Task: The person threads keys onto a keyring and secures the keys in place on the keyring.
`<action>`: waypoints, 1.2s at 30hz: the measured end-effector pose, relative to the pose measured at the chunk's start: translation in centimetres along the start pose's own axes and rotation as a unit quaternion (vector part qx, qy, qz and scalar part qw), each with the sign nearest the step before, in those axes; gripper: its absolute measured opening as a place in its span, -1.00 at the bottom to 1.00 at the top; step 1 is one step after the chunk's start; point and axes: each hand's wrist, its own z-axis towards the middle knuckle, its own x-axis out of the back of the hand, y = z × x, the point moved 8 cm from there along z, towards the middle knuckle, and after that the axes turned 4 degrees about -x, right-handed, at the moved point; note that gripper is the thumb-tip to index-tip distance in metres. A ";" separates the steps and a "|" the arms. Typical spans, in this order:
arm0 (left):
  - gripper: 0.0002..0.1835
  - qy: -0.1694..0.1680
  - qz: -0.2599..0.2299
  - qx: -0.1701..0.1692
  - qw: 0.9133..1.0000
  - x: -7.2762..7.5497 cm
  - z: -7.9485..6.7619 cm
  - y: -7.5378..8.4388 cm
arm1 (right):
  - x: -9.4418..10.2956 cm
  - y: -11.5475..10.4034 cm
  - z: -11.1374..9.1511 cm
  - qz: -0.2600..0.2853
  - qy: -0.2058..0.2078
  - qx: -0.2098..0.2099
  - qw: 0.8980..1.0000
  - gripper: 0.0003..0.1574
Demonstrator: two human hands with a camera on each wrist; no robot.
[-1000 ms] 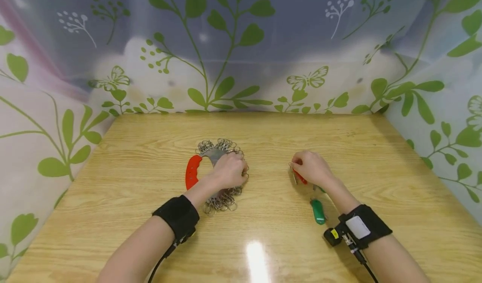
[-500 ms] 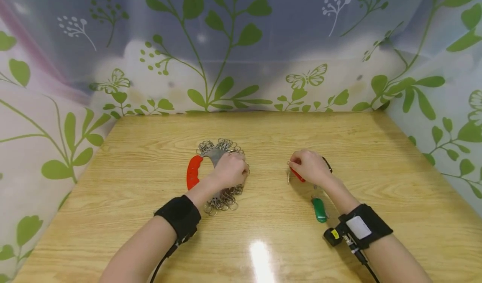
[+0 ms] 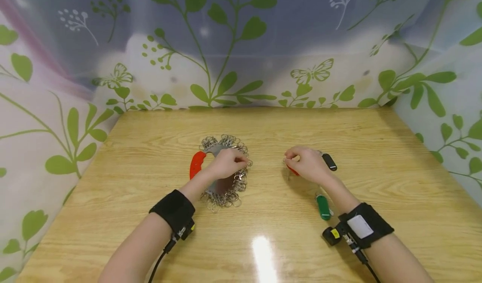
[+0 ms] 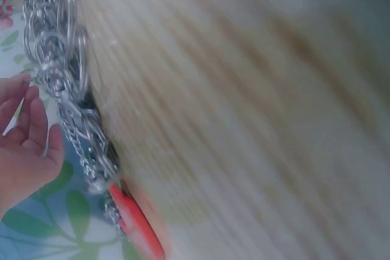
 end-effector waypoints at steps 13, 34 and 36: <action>-0.86 -0.036 -0.028 0.027 0.999 0.8 -0.2 -0.1 | -3.7 -2.3 0.8 0.116 -0.075 -0.005 0.990 -0.87; -0.86 -0.116 -0.030 -0.030 0.992 0.3 -0.7 1.1 | -5.8 -7.0 2.3 -0.004 -0.059 0.122 0.991 -0.94; -0.87 -0.115 -0.025 -0.033 0.993 0.4 -0.7 1.2 | -5.9 -7.1 2.4 -0.003 -0.062 0.126 0.990 -0.93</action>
